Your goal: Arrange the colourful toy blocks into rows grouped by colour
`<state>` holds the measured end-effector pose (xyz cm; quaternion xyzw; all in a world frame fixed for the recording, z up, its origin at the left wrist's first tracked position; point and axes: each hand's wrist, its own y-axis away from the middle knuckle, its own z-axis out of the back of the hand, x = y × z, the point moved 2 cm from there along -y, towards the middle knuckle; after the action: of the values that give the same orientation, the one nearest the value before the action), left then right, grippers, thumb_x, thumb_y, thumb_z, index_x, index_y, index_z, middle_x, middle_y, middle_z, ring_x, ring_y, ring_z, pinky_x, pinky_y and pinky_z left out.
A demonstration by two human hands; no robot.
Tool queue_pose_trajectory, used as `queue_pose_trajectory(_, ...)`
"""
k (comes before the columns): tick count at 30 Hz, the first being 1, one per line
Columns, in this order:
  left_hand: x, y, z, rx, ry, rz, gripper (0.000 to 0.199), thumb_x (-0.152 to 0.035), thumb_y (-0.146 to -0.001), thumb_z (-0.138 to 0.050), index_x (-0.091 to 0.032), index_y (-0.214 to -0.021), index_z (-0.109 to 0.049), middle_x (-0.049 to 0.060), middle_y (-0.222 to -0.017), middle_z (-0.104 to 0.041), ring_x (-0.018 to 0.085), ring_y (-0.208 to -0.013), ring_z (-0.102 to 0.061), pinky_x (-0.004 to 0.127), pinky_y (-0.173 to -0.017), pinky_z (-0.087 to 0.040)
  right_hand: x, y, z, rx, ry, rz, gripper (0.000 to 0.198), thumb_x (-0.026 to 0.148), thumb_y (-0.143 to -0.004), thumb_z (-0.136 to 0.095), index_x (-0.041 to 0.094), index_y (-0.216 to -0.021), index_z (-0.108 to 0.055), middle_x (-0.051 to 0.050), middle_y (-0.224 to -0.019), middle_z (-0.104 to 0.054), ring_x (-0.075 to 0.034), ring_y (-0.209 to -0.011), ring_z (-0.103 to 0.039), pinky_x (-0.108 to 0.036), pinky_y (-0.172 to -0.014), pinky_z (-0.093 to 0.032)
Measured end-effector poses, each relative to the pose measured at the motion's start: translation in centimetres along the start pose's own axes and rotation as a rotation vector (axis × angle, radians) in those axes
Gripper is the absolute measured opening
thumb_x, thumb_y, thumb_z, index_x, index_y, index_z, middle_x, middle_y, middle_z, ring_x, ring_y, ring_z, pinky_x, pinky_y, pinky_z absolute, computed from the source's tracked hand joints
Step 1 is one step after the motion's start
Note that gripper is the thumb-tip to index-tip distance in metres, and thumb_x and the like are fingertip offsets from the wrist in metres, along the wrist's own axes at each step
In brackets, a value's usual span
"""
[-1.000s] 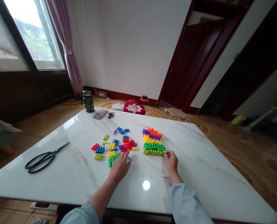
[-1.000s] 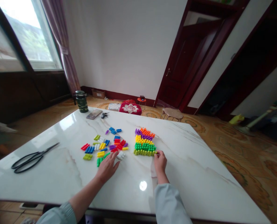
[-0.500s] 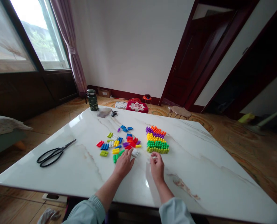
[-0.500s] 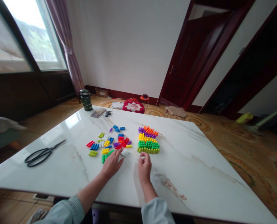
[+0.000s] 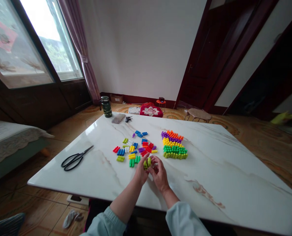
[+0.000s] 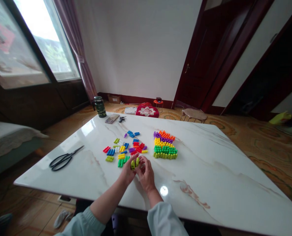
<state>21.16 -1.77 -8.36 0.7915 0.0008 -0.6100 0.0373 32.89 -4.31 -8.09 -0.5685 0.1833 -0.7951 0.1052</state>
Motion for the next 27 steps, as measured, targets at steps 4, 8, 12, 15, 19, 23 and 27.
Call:
queue_pose_trajectory(4, 0.2, 1.0, -0.9, 0.048, 0.627, 0.263, 0.064, -0.061, -0.083, -0.050, -0.014, -0.126, -0.057, 0.016, -0.110, -0.068, 0.028, -0.097, -0.068, 0.045, -0.086, -0.055, -0.1, -0.1, -0.1, 0.028, 0.054, 0.035, 0.047, 0.035, -0.086, -0.060, 0.024, -0.131, -0.055, -0.010, -0.117, -0.061, -0.022, -0.105, -0.061, -0.036, -0.090, -0.053)
queue_pose_trajectory(8, -0.4, 1.3, -0.7, 0.034, 0.910, 0.334, 0.055, -0.054, -0.083, -0.055, -0.013, -0.121, -0.059, 0.018, -0.120, -0.066, 0.030, -0.108, -0.064, 0.046, -0.091, -0.053, -0.7, -0.2, -0.2, 0.003, 0.063, 0.030, 0.043, 0.034, -0.086, -0.058, 0.021, -0.127, -0.058, -0.010, -0.113, -0.063, -0.022, -0.103, -0.062, -0.038, -0.091, -0.053)
queue_pose_trajectory(12, -1.0, 1.4, -0.5, 0.060, 0.900, 0.331, 0.052, -0.053, -0.083, -0.056, -0.014, -0.117, -0.060, 0.019, -0.129, -0.061, 0.030, -0.114, -0.062, 0.044, -0.091, -0.053, -1.0, -0.1, -0.4, -0.054, 0.045, -0.032, 0.041, 0.038, -0.086, -0.057, 0.019, -0.123, -0.057, -0.013, -0.116, -0.065, -0.024, -0.105, -0.063, -0.041, -0.090, -0.053)
queue_pose_trajectory(15, -1.0, 1.5, -0.5, 0.079, 0.839, 0.332, 0.049, -0.048, -0.081, -0.060, -0.015, -0.117, -0.060, 0.019, -0.127, -0.062, 0.028, -0.112, -0.063, 0.040, -0.089, -0.055, -1.2, 0.0, -0.3, -0.088, 0.019, -0.099, 0.040, 0.039, -0.084, -0.058, 0.018, -0.118, -0.056, -0.013, -0.108, -0.068, -0.023, -0.090, -0.066, -0.038, -0.080, -0.055)
queue_pose_trajectory(19, -0.6, 0.9, -0.3, 0.030, 0.554, 0.183, 0.042, -0.035, -0.076, -0.067, -0.015, -0.112, -0.060, 0.016, -0.115, -0.066, 0.026, -0.107, -0.066, 0.039, -0.090, -0.055, -1.7, 0.2, -0.1, -0.199, -0.064, -0.201, 0.027, 0.034, -0.083, -0.052, 0.019, -0.106, -0.054, -0.006, -0.084, -0.069, -0.020, -0.069, -0.065, -0.034, -0.066, -0.054)
queue_pose_trajectory(23, -0.8, -0.1, 0.5, -0.109, -0.038, -0.158, 0.040, -0.038, -0.080, -0.063, -0.018, -0.114, -0.057, 0.011, -0.104, -0.066, 0.024, -0.094, -0.069, 0.044, -0.084, -0.057, -2.2, 0.2, 0.0, -0.225, -0.096, -0.217, 0.019, 0.032, -0.084, -0.047, 0.021, -0.097, -0.055, -0.004, -0.081, -0.067, -0.018, -0.065, -0.062, -0.032, -0.062, -0.053)
queue_pose_trajectory(27, -1.4, -0.8, 1.3, -0.080, -0.263, -0.285, 0.037, -0.026, -0.067, -0.074, -0.021, -0.103, -0.065, 0.008, -0.107, -0.064, 0.027, -0.104, -0.061, 0.051, -0.099, -0.047, -2.2, 0.1, 0.4, -0.305, 0.033, -0.143, 0.020, 0.029, -0.084, -0.045, 0.020, -0.099, -0.055, -0.007, -0.094, -0.064, -0.018, -0.070, -0.061, -0.035, -0.069, -0.054)
